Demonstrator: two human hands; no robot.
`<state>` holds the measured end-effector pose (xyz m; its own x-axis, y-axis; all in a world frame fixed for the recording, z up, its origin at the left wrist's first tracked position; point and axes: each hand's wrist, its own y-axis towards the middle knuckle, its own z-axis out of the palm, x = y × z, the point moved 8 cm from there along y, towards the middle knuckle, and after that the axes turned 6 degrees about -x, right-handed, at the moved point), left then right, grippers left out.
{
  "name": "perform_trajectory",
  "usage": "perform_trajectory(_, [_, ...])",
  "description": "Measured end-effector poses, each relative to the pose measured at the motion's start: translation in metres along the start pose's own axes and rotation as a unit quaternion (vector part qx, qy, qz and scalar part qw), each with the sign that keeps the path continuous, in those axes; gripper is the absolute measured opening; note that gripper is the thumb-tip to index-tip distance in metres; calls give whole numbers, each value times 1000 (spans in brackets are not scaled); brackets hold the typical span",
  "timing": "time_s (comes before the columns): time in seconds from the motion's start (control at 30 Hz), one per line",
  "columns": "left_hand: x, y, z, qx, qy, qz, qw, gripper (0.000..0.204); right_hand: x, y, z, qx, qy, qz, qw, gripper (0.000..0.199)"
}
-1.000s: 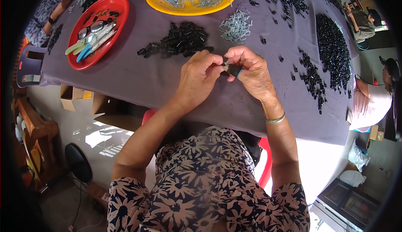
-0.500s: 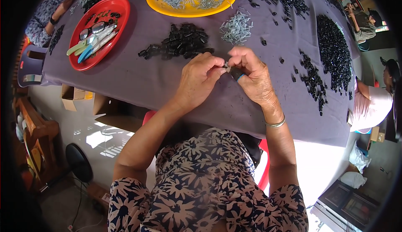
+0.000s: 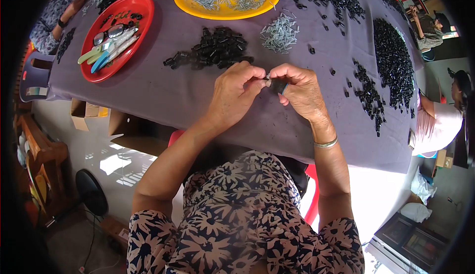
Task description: The person inserts small metal pins into black plastic components by hand, taking the pins from a yellow tray and the components from a red tray at an assembly workstation.
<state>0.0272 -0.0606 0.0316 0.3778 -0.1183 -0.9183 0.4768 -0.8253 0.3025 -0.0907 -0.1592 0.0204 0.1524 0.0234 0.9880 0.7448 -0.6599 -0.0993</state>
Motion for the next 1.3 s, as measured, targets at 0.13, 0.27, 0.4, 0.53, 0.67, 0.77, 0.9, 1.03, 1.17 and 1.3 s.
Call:
perform_trajectory(0.13, [-1, 0, 1, 3, 20, 2, 1000, 10, 2, 0, 2, -4, 2, -1, 1000, 36])
perform_trajectory(0.27, [-2, 1, 2, 7, 28, 7, 1000, 9, 6, -1, 4, -15, -22, -25, 999, 34])
perform_trajectory(0.4, [-2, 0, 2, 2, 23, 19, 1000, 9, 2, 4, 0, 19, 17, 24, 999, 32])
perform_trajectory(0.53, [-4, 0, 4, 10, 38, 34, 999, 8, 2, 6, 0, 21, 35, 48, 998, 31])
perform_trajectory(0.67, [-5, 0, 5, 17, 54, 45, 997, 8, 0, 7, 1, 26, 63, 46, 997, 31])
perform_trajectory(0.77, [-4, 1, 6, 20, 60, 49, 997, 8, -1, 8, 1, 25, 74, 50, 996, 30])
perform_trajectory(0.9, [-4, 1, 5, 17, 48, 38, 998, 8, 10, 5, 4, 20, 52, 77, 995, 25])
perform_trajectory(1.03, [-7, 1, 6, 18, 62, 43, 997, 8, -2, 7, -3, 34, 44, 77, 996, 24])
perform_trajectory(1.17, [-5, -1, 2, -8, 45, 25, 999, 9, -1, 10, -7, 4, 84, 89, 993, 25])
perform_trajectory(1.3, [-4, -1, 4, 2, 58, 37, 998, 10, 25, 14, -22, -54, 113, -31, 992, 30])
